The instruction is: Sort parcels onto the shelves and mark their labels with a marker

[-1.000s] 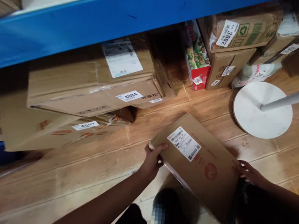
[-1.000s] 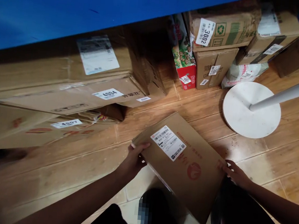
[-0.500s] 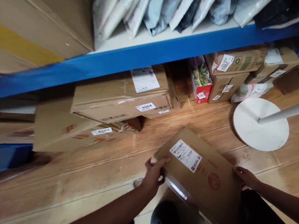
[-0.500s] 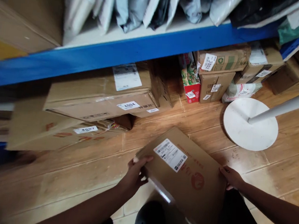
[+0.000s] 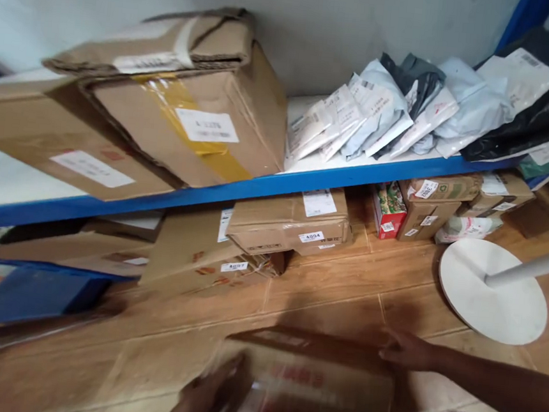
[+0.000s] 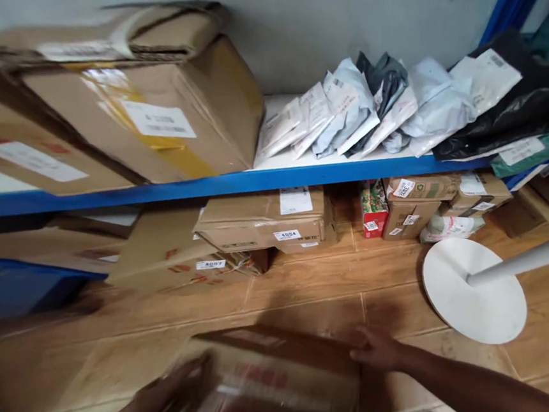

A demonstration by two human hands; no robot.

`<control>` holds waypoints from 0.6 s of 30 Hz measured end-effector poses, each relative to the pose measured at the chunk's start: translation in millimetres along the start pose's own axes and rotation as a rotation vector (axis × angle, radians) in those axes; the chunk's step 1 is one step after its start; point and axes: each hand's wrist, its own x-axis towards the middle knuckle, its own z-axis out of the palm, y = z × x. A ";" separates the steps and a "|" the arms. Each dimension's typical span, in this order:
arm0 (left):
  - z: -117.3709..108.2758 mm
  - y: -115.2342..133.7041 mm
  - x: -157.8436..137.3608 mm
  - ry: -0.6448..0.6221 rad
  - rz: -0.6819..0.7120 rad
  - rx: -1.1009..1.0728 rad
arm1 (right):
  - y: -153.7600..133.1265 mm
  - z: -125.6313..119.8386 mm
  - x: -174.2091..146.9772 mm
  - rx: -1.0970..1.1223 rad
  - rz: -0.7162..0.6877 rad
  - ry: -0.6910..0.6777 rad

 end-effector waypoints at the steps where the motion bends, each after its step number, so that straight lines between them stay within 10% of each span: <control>1: -0.6 9.1 -3.7 -0.035 -0.032 0.001 | -9.4 -6.3 4.9 -0.039 -0.003 0.011; 9: -51.3 47.5 56.2 -0.418 -0.046 0.277 | -59.6 -35.0 37.9 -0.253 -0.069 -0.013; 12: -71.9 65.2 98.9 -0.289 0.187 0.314 | -77.8 -48.6 77.3 -0.217 -0.074 0.214; 14: -63.6 82.9 109.0 -0.213 0.455 0.147 | -92.3 -61.2 111.4 -0.164 -0.053 0.440; 18: 8.9 115.9 88.1 -0.482 0.694 0.035 | -118.8 -87.5 171.8 -0.039 -0.060 0.744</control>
